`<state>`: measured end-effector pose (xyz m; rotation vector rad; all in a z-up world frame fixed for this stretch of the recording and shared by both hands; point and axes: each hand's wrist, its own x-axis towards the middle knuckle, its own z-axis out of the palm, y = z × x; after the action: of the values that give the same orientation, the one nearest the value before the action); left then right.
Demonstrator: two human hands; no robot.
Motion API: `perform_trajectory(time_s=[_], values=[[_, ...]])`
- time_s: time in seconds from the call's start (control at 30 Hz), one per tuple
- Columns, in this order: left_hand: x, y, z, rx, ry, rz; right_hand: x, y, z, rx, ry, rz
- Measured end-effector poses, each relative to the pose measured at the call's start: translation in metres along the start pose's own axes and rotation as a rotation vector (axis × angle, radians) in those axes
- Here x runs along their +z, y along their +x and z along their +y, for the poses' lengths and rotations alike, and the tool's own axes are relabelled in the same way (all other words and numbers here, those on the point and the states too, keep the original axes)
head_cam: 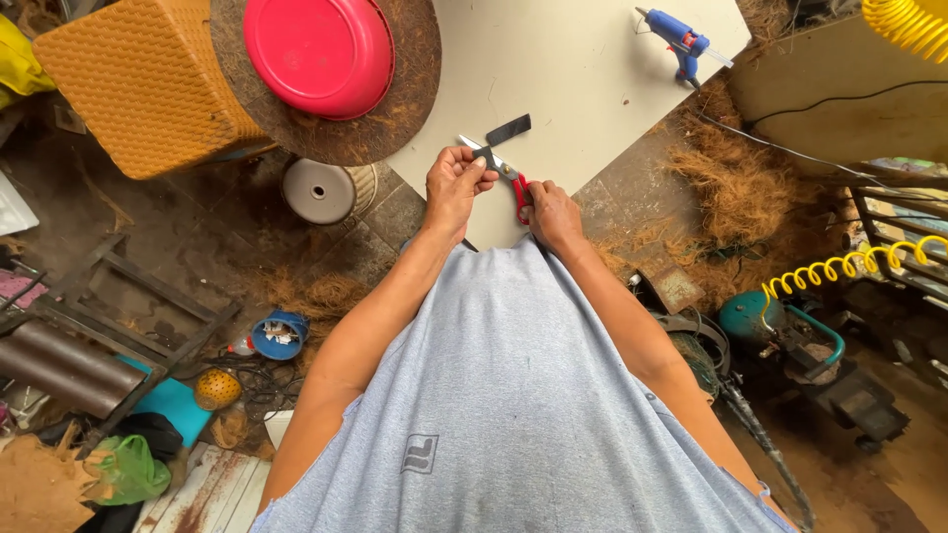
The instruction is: Cutting a small strip of material and using a hot glue gun to attach it to a coconut fiber basket.
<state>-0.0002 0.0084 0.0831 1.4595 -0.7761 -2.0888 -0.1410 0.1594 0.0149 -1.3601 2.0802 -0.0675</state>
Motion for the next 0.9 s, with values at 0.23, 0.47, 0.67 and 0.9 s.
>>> perform_trajectory(time_s=[0.23, 0.47, 0.67, 0.9], values=[[0.010, -0.006, 0.018, -0.012, 0.072, -0.055, -0.088, 0.001, -0.043, 0.102, 0.943, 0.189], [0.023, -0.010, 0.017, -0.065, 0.100, -0.135, -0.121, 0.008, -0.062, 0.033, 1.171, 0.172], [0.032, -0.026, 0.037, 0.035, 0.352, -0.211, -0.117, 0.006, -0.048, 0.047, 1.286, 0.166], [0.040, -0.024, 0.044, 0.193, 0.528, -0.277, -0.133, -0.004, -0.039, 0.003, 1.218, 0.080]])
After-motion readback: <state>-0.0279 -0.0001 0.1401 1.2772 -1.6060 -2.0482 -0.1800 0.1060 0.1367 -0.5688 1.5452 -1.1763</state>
